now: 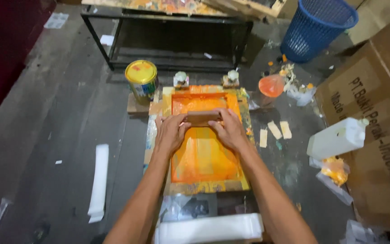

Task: Manual screen printing of labels using orange ink and a squeegee on a low-profile printing frame.

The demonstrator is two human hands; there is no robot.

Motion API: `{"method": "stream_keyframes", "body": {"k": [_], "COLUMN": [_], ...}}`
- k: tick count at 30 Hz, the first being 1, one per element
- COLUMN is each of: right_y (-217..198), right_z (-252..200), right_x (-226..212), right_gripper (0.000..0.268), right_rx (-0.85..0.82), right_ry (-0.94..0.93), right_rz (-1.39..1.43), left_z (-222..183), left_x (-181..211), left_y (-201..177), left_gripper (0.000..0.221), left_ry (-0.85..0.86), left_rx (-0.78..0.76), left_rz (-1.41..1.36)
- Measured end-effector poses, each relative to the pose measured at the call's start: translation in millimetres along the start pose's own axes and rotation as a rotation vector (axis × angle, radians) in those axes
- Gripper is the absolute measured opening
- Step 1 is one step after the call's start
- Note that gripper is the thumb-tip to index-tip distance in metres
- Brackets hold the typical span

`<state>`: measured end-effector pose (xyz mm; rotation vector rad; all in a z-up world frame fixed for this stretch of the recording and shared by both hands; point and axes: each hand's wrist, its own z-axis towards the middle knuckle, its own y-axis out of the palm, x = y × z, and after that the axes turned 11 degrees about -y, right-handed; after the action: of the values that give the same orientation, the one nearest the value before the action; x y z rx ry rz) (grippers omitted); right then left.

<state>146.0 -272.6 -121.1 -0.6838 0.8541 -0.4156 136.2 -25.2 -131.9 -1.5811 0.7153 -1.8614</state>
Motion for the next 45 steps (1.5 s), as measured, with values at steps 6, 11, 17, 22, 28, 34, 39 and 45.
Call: {"method": "stream_keyframes", "body": {"k": [6, 11, 17, 22, 28, 34, 39, 45], "right_y": [-7.1, -18.6, -20.0, -15.5, -20.6, -10.5, -2.9, -1.6], "right_z": [-61.4, -100.6, -122.1, -123.2, -119.1, -78.5, -17.0, 7.4], "right_x": [-24.9, -61.6, -68.6, -66.8, -73.7, -34.9, -5.8, -2.0], "right_gripper": [0.026, 0.028, 0.030, 0.035, 0.029, 0.018, 0.013, 0.005], "right_rx": [-0.046, -0.041, -0.019, -0.026, 0.006, 0.023, -0.063, -0.110], "right_ry": [-0.002, -0.021, -0.054, -0.121, -0.187, -0.211, 0.042, 0.119], "right_rz": [0.041, 0.036, 0.074, 0.009, 0.005, 0.026, -0.032, -0.019], "left_z": [-64.8, -115.5, -140.6, -144.6, -143.6, -88.5, -29.4, 11.0], "left_x": [12.4, 11.1, 13.9, 12.4, 18.9, -0.3, 15.7, -4.0], "left_y": [-11.8, -6.5, -9.4, -9.3, -13.0, 5.2, -10.7, 8.9], "left_gripper": [0.017, 0.022, 0.020, 0.019, 0.017, 0.013, 0.010, 0.020], "left_ry": [0.041, 0.045, 0.099, 0.114, 0.167, 0.089, -0.104, -0.175], "left_rx": [-0.047, -0.040, -0.002, 0.014, 0.075, 0.000, -0.040, -0.066], "left_rz": [0.009, 0.015, 0.028, 0.036, 0.002, -0.035, 0.021, 0.072]}}
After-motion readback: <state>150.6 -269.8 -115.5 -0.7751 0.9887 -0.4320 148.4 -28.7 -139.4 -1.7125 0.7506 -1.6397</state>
